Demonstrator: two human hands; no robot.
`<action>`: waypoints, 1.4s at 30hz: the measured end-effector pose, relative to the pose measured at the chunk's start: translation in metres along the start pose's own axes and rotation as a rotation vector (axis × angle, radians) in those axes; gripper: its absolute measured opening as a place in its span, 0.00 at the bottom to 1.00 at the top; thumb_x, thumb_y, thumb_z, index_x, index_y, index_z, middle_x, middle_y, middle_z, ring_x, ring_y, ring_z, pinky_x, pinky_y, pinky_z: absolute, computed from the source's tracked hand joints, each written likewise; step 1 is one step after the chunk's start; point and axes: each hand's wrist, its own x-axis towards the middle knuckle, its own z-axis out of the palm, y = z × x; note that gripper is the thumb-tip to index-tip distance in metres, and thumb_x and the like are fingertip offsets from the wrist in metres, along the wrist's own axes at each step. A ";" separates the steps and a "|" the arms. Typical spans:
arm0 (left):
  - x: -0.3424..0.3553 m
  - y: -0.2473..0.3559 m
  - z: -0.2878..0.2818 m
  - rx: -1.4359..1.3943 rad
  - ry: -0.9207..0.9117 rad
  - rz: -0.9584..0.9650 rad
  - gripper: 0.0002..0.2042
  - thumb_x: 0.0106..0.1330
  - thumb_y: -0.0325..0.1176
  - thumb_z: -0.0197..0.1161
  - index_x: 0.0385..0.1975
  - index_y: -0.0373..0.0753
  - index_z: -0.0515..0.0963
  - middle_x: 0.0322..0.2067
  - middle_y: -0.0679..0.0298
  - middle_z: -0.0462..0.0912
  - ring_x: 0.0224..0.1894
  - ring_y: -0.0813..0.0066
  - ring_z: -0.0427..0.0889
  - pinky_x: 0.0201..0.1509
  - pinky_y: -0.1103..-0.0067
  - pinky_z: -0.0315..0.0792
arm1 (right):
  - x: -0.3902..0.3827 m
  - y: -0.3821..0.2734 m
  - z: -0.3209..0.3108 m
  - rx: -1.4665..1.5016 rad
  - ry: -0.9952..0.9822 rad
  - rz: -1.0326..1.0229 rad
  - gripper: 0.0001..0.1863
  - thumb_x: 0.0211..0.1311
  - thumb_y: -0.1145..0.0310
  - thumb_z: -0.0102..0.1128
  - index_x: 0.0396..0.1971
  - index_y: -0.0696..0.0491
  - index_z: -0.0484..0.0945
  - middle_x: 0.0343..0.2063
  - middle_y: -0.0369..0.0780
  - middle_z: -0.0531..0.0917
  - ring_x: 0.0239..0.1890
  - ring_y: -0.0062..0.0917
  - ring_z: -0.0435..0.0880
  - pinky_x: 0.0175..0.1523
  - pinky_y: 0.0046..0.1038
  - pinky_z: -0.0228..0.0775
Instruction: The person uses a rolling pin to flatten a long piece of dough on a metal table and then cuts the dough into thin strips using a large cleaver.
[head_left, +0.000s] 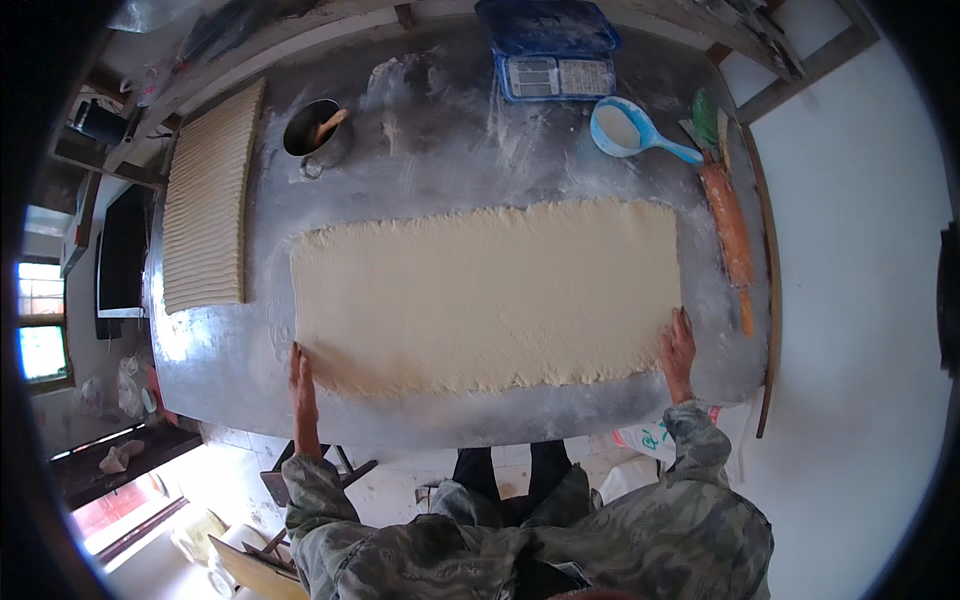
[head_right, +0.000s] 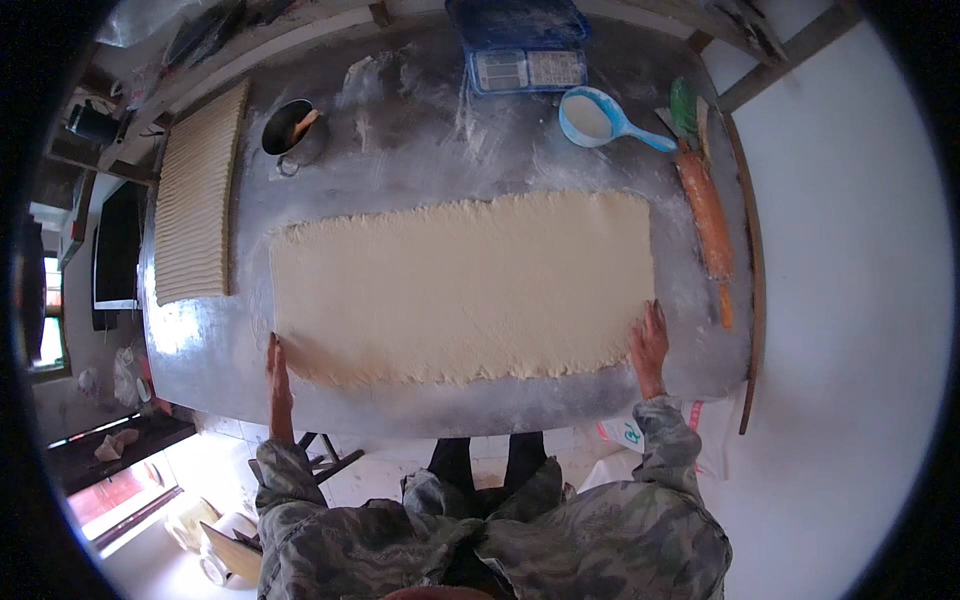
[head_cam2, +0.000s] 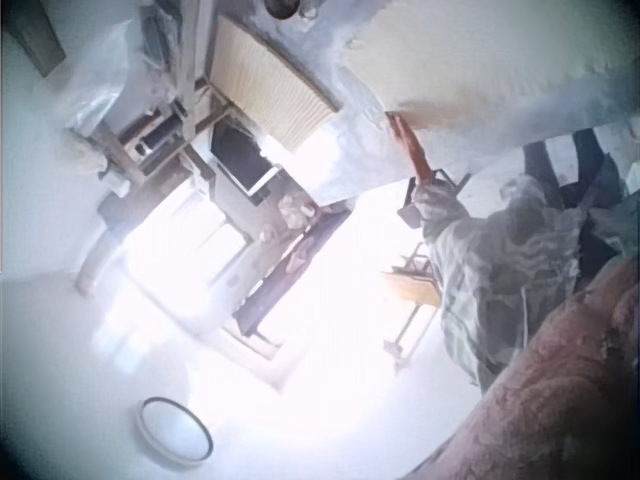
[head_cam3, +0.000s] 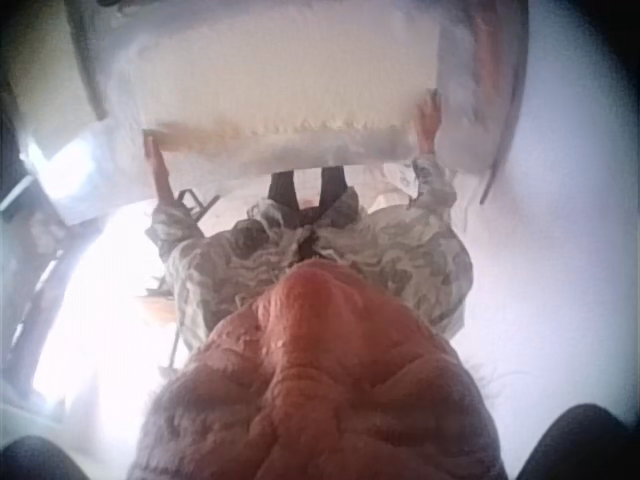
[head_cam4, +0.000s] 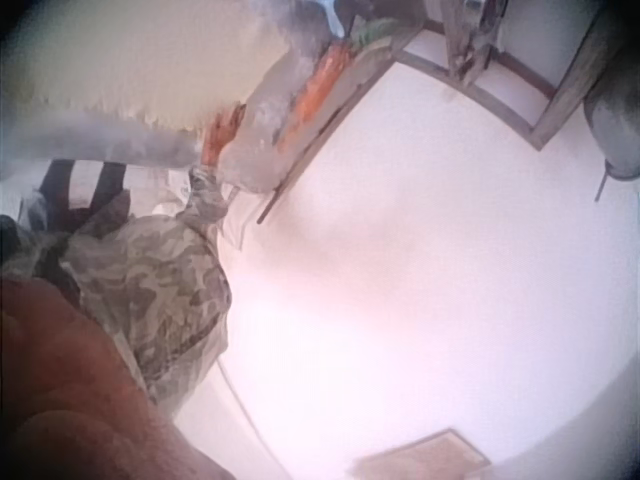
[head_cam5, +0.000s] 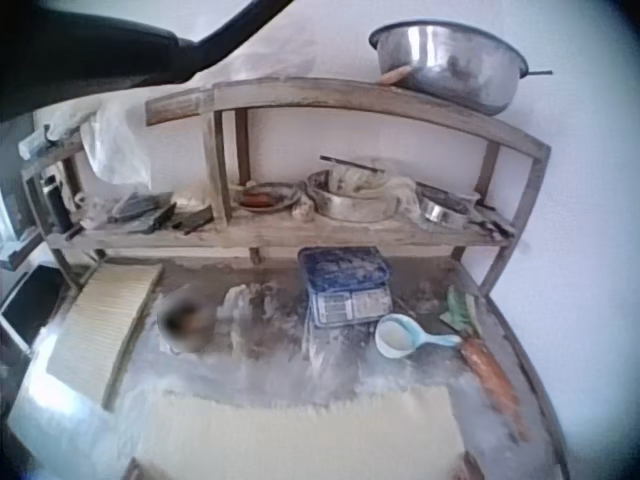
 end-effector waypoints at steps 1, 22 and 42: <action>-0.001 0.004 0.003 0.012 0.010 0.000 0.32 0.72 0.49 0.51 0.69 0.34 0.58 0.71 0.53 0.55 0.73 0.63 0.53 0.74 0.70 0.47 | 0.000 -0.006 0.000 -0.047 -0.028 -0.025 0.28 0.68 0.60 0.51 0.65 0.57 0.65 0.64 0.54 0.65 0.68 0.46 0.63 0.69 0.40 0.56; 0.111 0.024 0.014 -0.359 -0.104 -0.040 0.36 0.73 0.54 0.48 0.70 0.31 0.54 0.70 0.56 0.58 0.71 0.66 0.57 0.72 0.74 0.51 | 0.046 -0.012 -0.001 0.274 0.056 0.105 0.29 0.70 0.59 0.50 0.65 0.59 0.62 0.64 0.52 0.66 0.67 0.43 0.63 0.69 0.36 0.56; 0.085 0.011 -0.004 -0.378 0.000 -0.034 0.35 0.74 0.55 0.45 0.69 0.31 0.56 0.69 0.56 0.59 0.72 0.65 0.55 0.73 0.75 0.48 | 0.036 -0.020 0.008 0.573 0.107 0.281 0.28 0.71 0.60 0.50 0.65 0.60 0.63 0.64 0.50 0.67 0.65 0.40 0.68 0.68 0.35 0.57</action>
